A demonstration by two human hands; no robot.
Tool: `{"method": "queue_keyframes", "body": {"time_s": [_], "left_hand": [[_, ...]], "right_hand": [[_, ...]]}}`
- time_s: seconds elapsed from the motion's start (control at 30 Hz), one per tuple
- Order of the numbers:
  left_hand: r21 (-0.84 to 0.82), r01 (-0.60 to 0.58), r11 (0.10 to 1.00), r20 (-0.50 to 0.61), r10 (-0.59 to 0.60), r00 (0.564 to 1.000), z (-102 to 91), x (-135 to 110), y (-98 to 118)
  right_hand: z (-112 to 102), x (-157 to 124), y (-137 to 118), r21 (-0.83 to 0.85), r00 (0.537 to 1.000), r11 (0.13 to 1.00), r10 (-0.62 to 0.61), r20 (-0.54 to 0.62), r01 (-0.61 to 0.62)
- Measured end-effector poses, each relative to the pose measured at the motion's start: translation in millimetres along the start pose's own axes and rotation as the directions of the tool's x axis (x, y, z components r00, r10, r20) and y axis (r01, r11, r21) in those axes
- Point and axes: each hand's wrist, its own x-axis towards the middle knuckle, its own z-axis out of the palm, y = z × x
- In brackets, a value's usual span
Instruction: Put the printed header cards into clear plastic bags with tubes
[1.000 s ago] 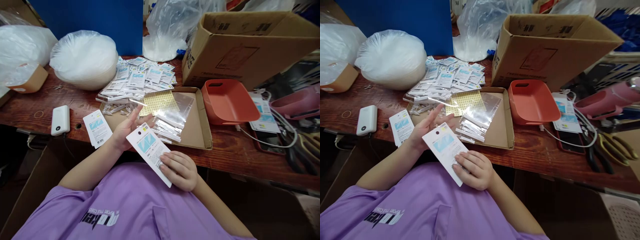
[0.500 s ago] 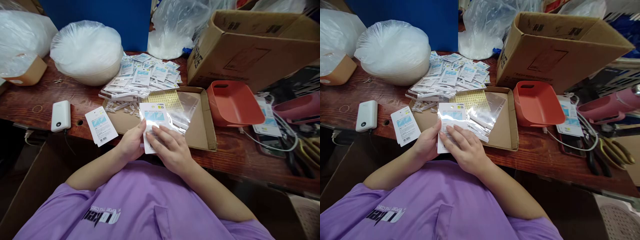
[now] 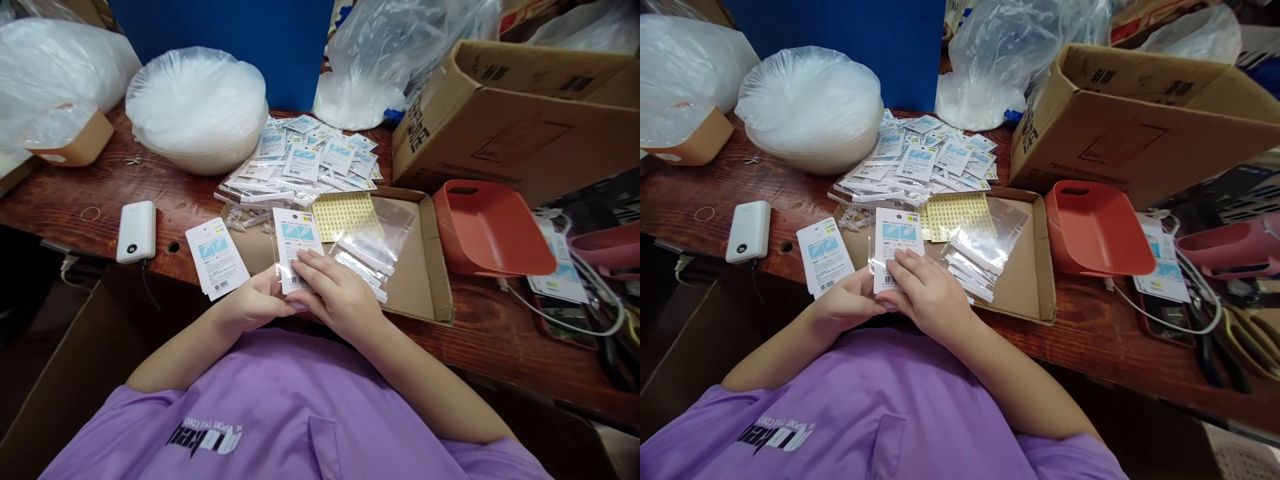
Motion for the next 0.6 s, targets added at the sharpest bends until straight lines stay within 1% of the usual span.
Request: {"method": "queue_keyframes", "body": {"time_s": [0.07, 0.13, 0.2, 0.23, 0.33, 0.4, 0.43, 0.47, 0.53, 0.6], "left_hand": [[0.065, -0.044, 0.997, -0.035, 0.046, 0.998, -2.6, -2, 2], [0.103, -0.069, 0.992, -0.050, 0.075, 0.996, -5.5, -4, 4], [0.120, -0.073, 0.990, -0.030, 0.077, 0.997, -8.0, -7, 7], [0.124, -0.073, 0.990, -0.006, 0.074, 0.997, -8.7, -8, 9], [0.142, -0.094, 0.985, 0.053, 0.087, 0.995, -7.8, -2, 21], [0.174, -0.099, 0.980, 0.049, 0.092, 0.995, -6.6, 11, 39], [0.196, -0.097, 0.976, 0.037, 0.091, 0.995, -6.7, 20, 50], [0.224, -0.067, 0.972, 0.027, 0.062, 0.998, -7.7, 30, 62], [0.258, -0.013, 0.966, -0.001, 0.013, 1.000, -12.5, 54, 85], [0.206, -0.022, 0.978, -0.098, 0.043, 0.994, -20.8, 77, 104]], "right_hand": [[0, 6, 3, -0.011, 0.997, 0.997, -0.075, -0.017, 0.074], [1, 12, 5, -0.014, 0.986, 0.986, -0.166, -0.001, 0.166], [1, 16, 8, -0.007, 0.974, 0.975, -0.224, 0.024, 0.224], [2, 18, 9, 0.002, 0.973, 0.973, -0.229, 0.024, 0.229], [7, 28, 12, 0.031, 0.984, 0.984, -0.173, -0.038, 0.174], [12, 40, 18, -0.005, 0.985, 0.991, -0.137, -0.107, 0.137], [16, 48, 24, -0.040, 0.983, 0.993, -0.120, -0.142, 0.115], [19, 57, 32, -0.073, 0.981, 0.994, -0.097, -0.166, 0.086], [26, 78, 52, -0.104, 0.985, 0.995, -0.015, -0.174, -0.003], [31, 97, 72, -0.111, 0.984, 0.987, 0.100, -0.148, -0.117]]}}
